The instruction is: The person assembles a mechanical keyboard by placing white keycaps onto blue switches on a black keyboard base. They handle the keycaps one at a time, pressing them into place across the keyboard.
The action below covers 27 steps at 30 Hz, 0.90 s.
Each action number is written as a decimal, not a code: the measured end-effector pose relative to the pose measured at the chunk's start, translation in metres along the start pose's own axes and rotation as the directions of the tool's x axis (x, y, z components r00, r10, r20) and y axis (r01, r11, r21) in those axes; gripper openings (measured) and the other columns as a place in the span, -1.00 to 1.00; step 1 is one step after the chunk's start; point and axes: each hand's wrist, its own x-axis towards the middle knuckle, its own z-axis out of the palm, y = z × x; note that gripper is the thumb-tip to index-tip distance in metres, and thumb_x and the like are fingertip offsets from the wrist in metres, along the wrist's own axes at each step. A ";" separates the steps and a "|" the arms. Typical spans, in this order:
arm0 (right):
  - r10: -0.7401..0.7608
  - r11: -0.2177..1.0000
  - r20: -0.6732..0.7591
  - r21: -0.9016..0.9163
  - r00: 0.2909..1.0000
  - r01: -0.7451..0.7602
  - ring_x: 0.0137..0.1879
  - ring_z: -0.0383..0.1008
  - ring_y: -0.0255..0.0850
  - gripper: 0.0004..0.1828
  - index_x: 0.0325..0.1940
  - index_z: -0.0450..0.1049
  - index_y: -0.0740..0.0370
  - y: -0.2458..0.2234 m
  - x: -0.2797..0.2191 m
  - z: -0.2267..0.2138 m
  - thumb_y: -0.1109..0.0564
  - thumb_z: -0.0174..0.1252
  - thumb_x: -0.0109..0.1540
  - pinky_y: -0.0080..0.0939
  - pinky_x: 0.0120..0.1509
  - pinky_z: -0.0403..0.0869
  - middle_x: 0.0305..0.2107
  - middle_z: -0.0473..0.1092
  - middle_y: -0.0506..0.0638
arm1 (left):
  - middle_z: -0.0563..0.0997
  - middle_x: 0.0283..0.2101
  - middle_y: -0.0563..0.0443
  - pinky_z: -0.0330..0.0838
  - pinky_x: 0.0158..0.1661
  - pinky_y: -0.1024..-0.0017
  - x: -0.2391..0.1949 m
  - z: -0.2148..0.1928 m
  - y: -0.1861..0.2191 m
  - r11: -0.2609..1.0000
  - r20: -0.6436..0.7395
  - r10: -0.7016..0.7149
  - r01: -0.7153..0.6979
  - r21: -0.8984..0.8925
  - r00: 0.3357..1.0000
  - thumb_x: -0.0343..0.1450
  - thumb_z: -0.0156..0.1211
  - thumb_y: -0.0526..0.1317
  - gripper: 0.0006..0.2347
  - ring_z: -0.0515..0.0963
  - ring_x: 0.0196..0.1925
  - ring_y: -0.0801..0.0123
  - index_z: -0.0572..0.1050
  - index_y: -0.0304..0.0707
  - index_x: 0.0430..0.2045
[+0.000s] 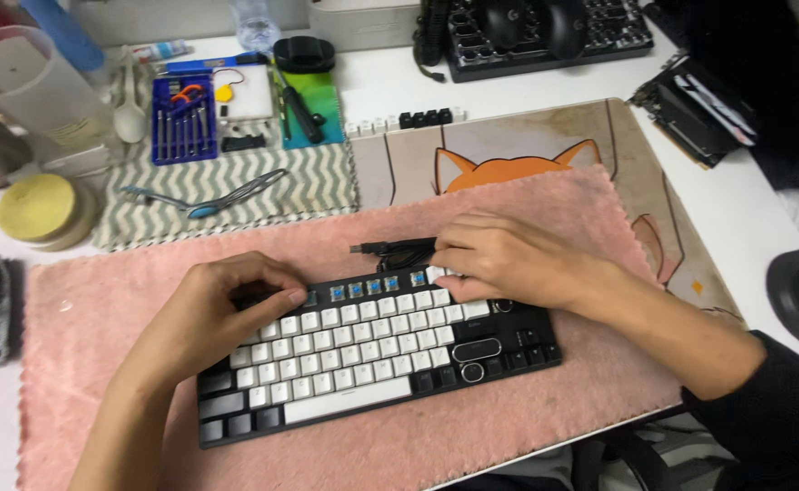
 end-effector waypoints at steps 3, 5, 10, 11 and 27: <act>-0.018 0.999 -0.085 -0.028 0.996 0.016 -0.09 0.59 -0.05 -0.87 -0.06 0.61 0.16 0.002 -0.005 0.010 0.07 0.34 0.48 -0.06 0.12 0.61 -0.26 0.44 -0.05 | 0.94 -0.14 -0.20 0.72 0.15 0.13 0.001 0.002 -0.002 1.000 0.001 -0.005 0.005 0.002 1.000 0.41 0.54 -0.26 -0.88 0.94 0.02 0.03 0.88 -0.29 -0.28; -0.051 0.997 -0.155 -0.062 0.987 0.042 -0.12 0.56 0.02 -0.88 -0.03 0.60 0.21 0.002 -0.005 0.003 0.12 0.36 0.47 0.00 0.09 0.62 -0.26 0.43 0.01 | 0.95 -0.14 -0.18 0.73 0.15 0.14 0.000 0.002 -0.002 1.000 -0.006 -0.010 0.010 -0.007 1.000 0.41 0.55 -0.25 -0.88 0.94 0.01 0.06 0.89 -0.27 -0.28; 0.511 0.860 -0.119 0.080 0.851 -0.505 -0.03 0.62 0.41 -0.69 0.12 0.58 0.41 0.084 -0.004 -0.032 0.12 0.39 0.41 0.34 0.10 0.58 -0.20 0.54 0.34 | 0.96 -0.14 -0.18 0.71 0.17 0.14 0.000 0.003 0.001 0.999 0.003 -0.024 0.025 -0.021 1.000 0.41 0.55 -0.26 -0.87 0.93 0.01 0.09 0.89 -0.28 -0.26; 0.514 0.854 -0.087 -0.037 0.853 -0.519 -0.02 0.58 0.26 -0.67 0.18 0.66 0.40 0.125 -0.011 -0.029 0.07 0.35 0.48 0.24 0.13 0.54 -0.16 0.54 0.27 | 0.97 -0.13 -0.01 0.71 0.08 0.33 0.001 0.002 0.006 0.995 -0.001 -0.094 0.094 -0.019 0.996 0.42 0.55 -0.24 -0.89 0.91 -0.03 0.32 0.91 -0.23 -0.28; 0.548 0.834 -0.014 -0.071 0.837 -0.547 0.13 0.56 0.05 -0.65 0.39 0.70 0.24 0.209 0.005 -0.010 0.05 0.26 0.58 0.03 0.23 0.48 0.07 0.51 0.03 | 0.99 -0.14 0.19 0.66 -0.12 0.55 0.002 0.002 0.009 0.983 0.004 -0.181 0.181 -0.035 0.983 0.43 0.55 -0.22 -0.89 0.87 -0.15 0.58 0.94 -0.17 -0.30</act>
